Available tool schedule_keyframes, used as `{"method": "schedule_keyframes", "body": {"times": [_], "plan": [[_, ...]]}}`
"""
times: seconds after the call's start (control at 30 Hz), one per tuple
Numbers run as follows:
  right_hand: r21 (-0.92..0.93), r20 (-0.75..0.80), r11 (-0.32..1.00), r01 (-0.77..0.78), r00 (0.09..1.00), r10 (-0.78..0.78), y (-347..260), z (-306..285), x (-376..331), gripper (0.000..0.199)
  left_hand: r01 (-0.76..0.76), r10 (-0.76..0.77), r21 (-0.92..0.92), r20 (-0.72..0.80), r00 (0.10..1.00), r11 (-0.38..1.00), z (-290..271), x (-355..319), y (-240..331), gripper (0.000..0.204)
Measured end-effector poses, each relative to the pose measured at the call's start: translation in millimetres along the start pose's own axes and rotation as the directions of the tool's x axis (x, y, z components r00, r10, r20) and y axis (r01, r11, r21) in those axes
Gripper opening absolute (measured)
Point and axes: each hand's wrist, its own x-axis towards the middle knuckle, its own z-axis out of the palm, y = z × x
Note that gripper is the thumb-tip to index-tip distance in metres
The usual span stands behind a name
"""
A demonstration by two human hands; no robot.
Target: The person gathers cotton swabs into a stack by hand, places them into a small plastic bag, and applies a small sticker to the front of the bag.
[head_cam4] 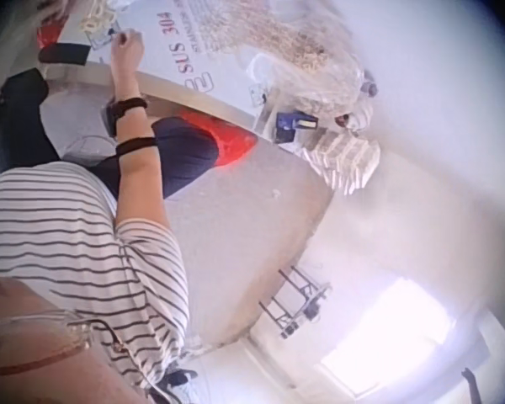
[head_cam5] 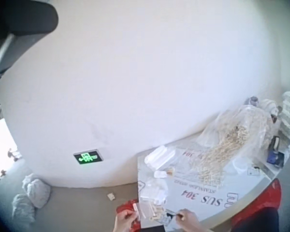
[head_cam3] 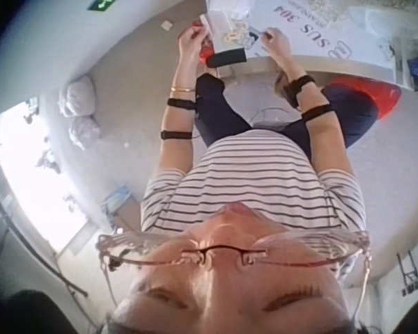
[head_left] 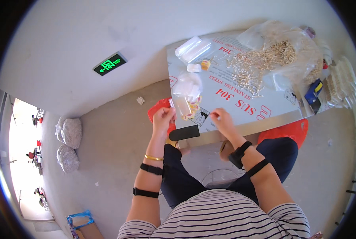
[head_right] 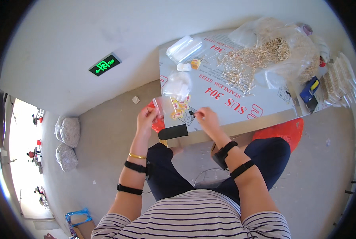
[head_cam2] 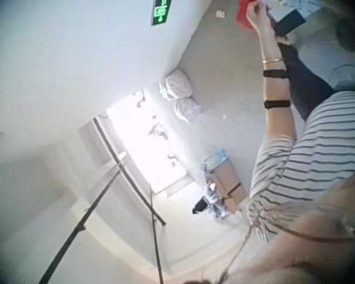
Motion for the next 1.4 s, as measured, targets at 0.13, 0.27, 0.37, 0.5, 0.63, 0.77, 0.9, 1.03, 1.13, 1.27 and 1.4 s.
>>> {"method": "schedule_keyframes", "body": {"times": [0.13,0.27,0.37,0.5,0.63,0.77,0.9,1.03,1.13,1.27,1.4], "plan": [[0.357,0.201,0.932,0.054,0.971,-0.133,-100.2,-7.4,-26.5,0.017,-0.068,0.066,0.068,0.032,0.997,0.995,31.5,-64.2,-23.0,0.017],[0.236,0.207,0.966,0.109,0.965,-0.159,-111.0,-12.5,-56.1,0.016,-0.060,0.059,0.009,0.075,0.995,0.998,54.3,-109.1,-26.9,0.013],[0.036,0.179,0.988,0.148,0.972,-0.152,-112.1,-19.5,-81.1,0.016,0.129,-0.124,-0.029,0.132,0.983,0.991,55.6,-129.5,-27.3,0.017],[-0.012,0.199,0.983,0.181,0.964,-0.175,-111.1,-24.0,-102.9,0.018,0.120,-0.131,0.060,0.230,0.964,0.991,46.0,-144.2,-22.4,0.014],[-0.047,0.207,0.976,0.213,0.958,-0.199,-120.4,-31.0,-121.3,0.018,-0.032,-0.021,0.235,0.218,0.976,0.972,49.9,-157.1,-22.3,0.011],[-0.054,0.212,0.984,0.173,0.964,-0.158,-121.6,-40.1,-132.5,0.020,-0.218,0.146,0.395,0.205,0.968,0.893,65.2,-174.3,-10.1,0.011],[-0.106,0.181,0.979,0.173,0.972,-0.152,-116.3,-43.8,-140.6,0.020,-0.284,0.204,0.429,0.222,0.953,0.858,73.3,-188.7,-4.7,0.013],[-0.152,0.189,0.973,0.172,0.972,-0.142,-118.0,-49.6,-152.2,0.019,-0.296,0.181,0.478,0.273,0.945,0.827,75.9,-203.0,2.9,0.011],[-0.134,0.178,0.972,0.193,0.970,-0.168,-121.1,-50.9,-160.3,0.019,-0.230,0.117,0.407,0.284,0.952,0.884,69.3,-205.9,-6.0,0.009],[-0.133,0.099,0.962,0.237,0.969,-0.225,-119.7,-55.6,-171.4,0.018,-0.156,0.082,0.217,0.315,0.946,0.964,68.0,-210.0,-15.1,0.011],[-0.295,0.007,0.926,0.236,0.970,-0.245,-116.8,-65.4,-176.1,0.018,-0.086,0.061,0.119,0.196,0.979,0.989,63.4,-213.2,-14.6,0.019]]}}
